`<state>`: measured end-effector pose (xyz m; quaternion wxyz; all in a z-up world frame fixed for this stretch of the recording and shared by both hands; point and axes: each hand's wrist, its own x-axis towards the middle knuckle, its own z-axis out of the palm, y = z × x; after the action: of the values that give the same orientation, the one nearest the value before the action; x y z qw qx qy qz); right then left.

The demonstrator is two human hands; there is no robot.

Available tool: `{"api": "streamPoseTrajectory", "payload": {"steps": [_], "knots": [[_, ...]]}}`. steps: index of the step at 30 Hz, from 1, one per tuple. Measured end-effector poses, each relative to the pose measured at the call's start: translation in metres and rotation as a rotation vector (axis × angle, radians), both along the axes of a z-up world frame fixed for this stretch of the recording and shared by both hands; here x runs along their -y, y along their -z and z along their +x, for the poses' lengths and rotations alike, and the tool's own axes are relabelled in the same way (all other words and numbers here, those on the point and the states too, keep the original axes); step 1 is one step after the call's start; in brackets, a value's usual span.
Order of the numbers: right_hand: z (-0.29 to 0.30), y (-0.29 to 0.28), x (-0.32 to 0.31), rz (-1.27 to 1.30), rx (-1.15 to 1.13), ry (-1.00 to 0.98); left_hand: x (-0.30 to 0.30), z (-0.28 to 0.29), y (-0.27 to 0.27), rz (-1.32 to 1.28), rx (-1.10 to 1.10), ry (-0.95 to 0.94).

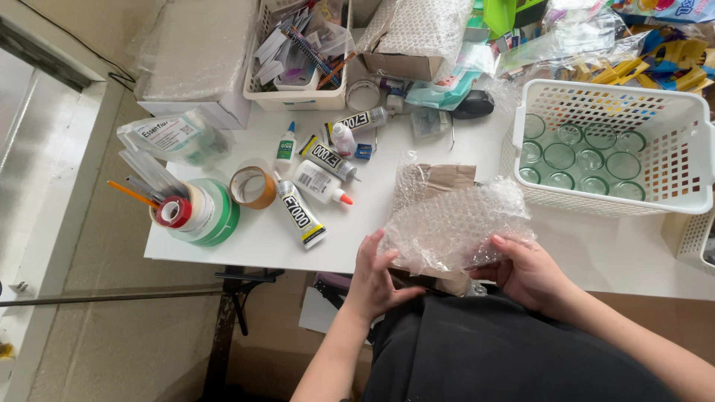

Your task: The person places small glass jars into a cardboard egg carton, then wraps the carton in bubble wrap and secures it with a pink tape dispenser. The task occurs at a cluttered white table with various craft supplies.

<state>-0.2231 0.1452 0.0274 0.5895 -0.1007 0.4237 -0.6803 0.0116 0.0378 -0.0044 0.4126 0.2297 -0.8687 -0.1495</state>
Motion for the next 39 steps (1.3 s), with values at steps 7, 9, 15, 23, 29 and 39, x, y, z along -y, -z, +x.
{"api": "streamPoseTrajectory", "payload": {"steps": [7, 9, 15, 23, 29, 39], "knots": [[0.011, -0.011, -0.013, -0.276, 0.023, -0.303, 0.005, -0.006, 0.001, 0.006, -0.065, -0.154], [0.012, -0.007, -0.014, -0.222, -0.223, -0.486, 0.006, 0.001, -0.006, 0.309, -0.205, -0.196], [0.001, -0.009, 0.011, -0.017, -0.541, -0.498, -0.007, -0.009, -0.054, 1.296, -0.851, -0.149], [-0.015, -0.027, 0.038, -0.250, -0.708, -0.607, 0.006, 0.012, -0.014, 1.244, -0.826, -0.221], [0.013, -0.081, 0.054, -0.306, -0.798, -0.785, 0.013, 0.022, 0.022, 0.532, -0.448, -0.247], [0.020, 0.019, 0.051, -0.263, -1.449, -1.014, 0.020, -0.006, -0.083, 1.346, -1.001, -0.510]]}}
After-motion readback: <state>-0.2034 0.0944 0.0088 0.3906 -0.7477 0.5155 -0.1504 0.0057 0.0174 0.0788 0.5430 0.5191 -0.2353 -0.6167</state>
